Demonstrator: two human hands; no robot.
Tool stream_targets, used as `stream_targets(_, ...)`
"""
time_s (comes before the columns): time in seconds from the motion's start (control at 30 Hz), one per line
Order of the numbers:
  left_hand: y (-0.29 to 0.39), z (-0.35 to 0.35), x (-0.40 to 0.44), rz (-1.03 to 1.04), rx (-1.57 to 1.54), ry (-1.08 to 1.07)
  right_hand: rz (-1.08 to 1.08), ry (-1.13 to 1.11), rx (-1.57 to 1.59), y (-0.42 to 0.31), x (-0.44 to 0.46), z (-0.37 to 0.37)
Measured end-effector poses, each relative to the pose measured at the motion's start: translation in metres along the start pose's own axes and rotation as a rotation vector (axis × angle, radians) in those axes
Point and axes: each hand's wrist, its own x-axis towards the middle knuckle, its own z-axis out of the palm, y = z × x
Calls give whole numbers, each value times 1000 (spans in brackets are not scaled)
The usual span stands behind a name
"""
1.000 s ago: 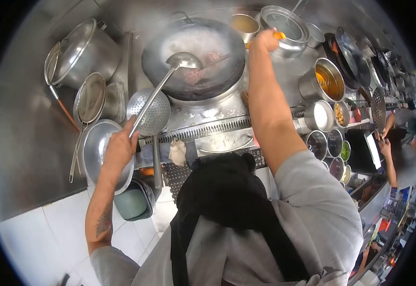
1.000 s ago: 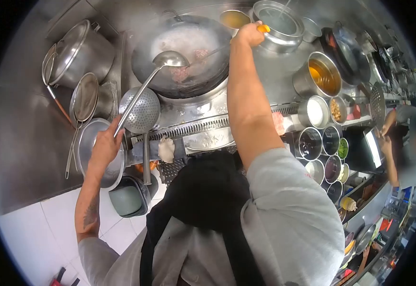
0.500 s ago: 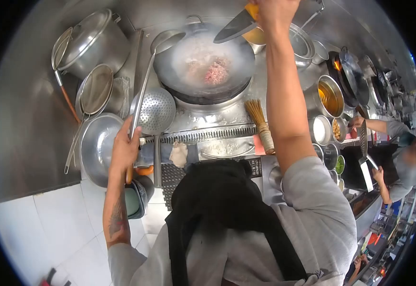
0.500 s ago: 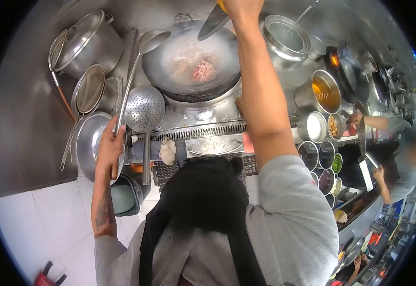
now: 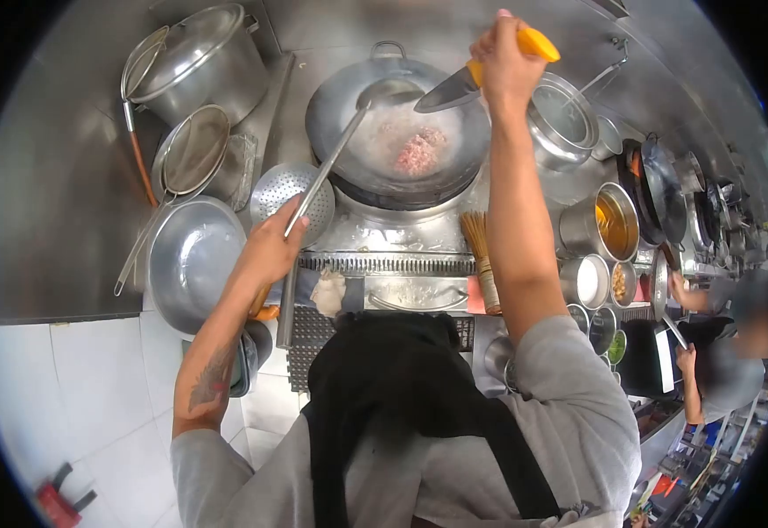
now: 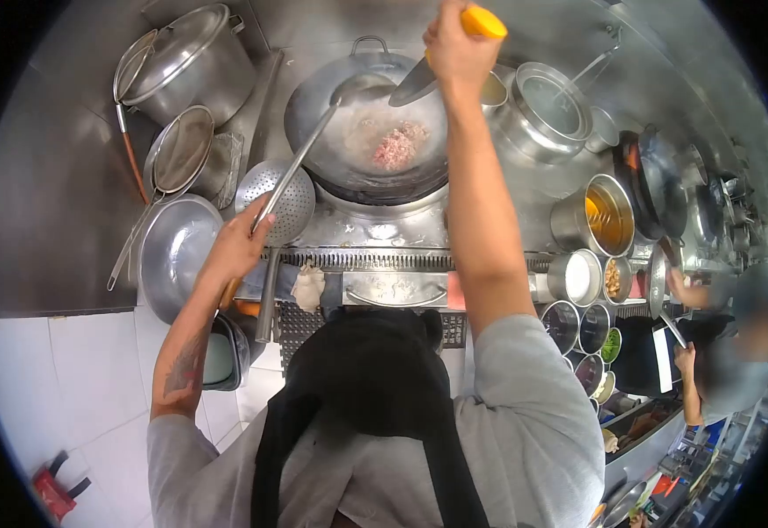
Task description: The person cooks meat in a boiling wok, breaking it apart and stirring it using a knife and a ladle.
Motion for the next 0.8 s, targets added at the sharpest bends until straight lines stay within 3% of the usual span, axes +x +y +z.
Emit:
stream_targets(0.2,0,15,26,-1,59,-55,-47,40,-52,-24,5,-22)
stream_targets(0.27,18,9,16,-18,36,16,-82,28,-47,-33,4,-41)
stream_targets(0.33,33,10,8,-96,-35,18,-157,-121,2,-37,7,-71)
stream_targets(0.4,25,30,11,-131,-61,8,-106,-15,11,-46,-4,-75)
stream_targets(0.47,7,54,30,8,22,7,-94,14,-39,-41,-10,-79)
stream_targets(0.53,14,46,35,-49,3,-55,-84,46,-91,-42,-17,-80)
stream_targets(0.63,33,33,21,-87,-52,-37,-63,-56,-82,-45,-19,-81)
stream_targets(0.73,30,43,5,-2,-140,86,-87,-11,-67,-9,-15,-87)
stream_targets(0.8,39,43,-7,-53,-201,27,32,83,-475,77,-16,-102)
